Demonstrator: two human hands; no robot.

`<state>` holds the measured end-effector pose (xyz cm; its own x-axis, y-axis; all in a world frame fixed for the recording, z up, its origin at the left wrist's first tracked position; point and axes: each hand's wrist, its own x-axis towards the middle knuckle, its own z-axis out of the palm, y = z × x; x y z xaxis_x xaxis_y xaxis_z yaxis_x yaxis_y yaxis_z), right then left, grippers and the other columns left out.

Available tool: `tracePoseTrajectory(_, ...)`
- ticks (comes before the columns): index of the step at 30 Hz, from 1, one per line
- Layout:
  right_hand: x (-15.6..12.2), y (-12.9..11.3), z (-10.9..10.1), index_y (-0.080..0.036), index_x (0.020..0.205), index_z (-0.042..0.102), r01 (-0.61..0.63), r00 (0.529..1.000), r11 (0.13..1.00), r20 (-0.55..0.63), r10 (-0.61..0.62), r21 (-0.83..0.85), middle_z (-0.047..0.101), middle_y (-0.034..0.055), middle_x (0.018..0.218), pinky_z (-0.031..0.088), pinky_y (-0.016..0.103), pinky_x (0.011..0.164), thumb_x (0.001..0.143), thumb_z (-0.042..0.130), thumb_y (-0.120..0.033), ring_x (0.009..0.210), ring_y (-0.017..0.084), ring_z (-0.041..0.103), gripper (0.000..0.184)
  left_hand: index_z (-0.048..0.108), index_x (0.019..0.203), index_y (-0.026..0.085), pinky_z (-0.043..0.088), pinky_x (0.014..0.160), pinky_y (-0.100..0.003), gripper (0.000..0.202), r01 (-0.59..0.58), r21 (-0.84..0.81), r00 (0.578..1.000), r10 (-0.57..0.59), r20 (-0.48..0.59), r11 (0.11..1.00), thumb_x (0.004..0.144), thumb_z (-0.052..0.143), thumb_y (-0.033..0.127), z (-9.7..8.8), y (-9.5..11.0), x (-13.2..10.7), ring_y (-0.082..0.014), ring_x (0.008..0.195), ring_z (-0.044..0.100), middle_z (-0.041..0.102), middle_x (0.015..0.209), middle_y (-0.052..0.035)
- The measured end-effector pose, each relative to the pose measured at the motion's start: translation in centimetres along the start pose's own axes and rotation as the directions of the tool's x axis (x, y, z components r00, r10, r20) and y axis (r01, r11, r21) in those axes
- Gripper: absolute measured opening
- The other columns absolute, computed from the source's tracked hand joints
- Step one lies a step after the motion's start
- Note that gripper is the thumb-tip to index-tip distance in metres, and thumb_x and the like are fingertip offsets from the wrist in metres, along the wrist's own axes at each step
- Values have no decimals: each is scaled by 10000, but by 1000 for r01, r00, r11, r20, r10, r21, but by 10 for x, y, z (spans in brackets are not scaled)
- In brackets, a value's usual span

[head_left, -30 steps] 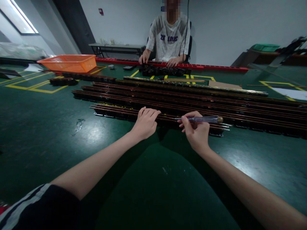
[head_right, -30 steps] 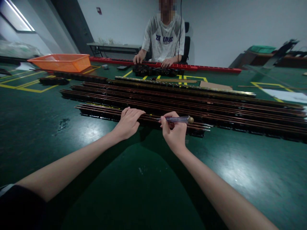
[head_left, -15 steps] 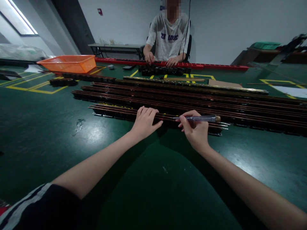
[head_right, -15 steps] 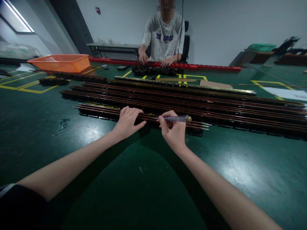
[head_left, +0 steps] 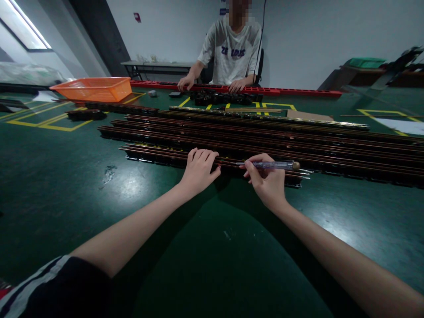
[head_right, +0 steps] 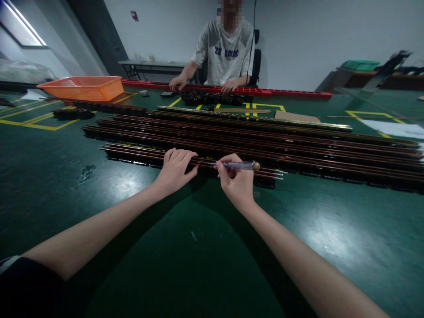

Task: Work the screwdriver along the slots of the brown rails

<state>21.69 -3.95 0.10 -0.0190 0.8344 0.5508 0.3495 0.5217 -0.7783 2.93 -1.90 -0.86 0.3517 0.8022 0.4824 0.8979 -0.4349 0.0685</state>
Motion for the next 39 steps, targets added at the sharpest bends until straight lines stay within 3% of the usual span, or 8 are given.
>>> tracePoseTrajectory(16,-1,-3,0,-169,750,559,11,994,998,-112,-18,-63,672,27,663,468,221,448,831,570,-311,488,100,587,164,548,1192,139,243,1076,-450,320,-35,-10,999,35,-12,999,908,450,249,3,-2,-1,-234,1168,498,601,1182,-92)
tracePoseTrajectory(39,0,-5,-1,-167,762,554,-5,999,1000,-46,4,-22,657,18,661,456,205,428,828,572,-311,476,88,571,159,539,1212,159,229,1086,-449,350,-49,1,999,49,-17,999,886,413,141,3,-2,-1,-223,1167,487,591,1191,-81)
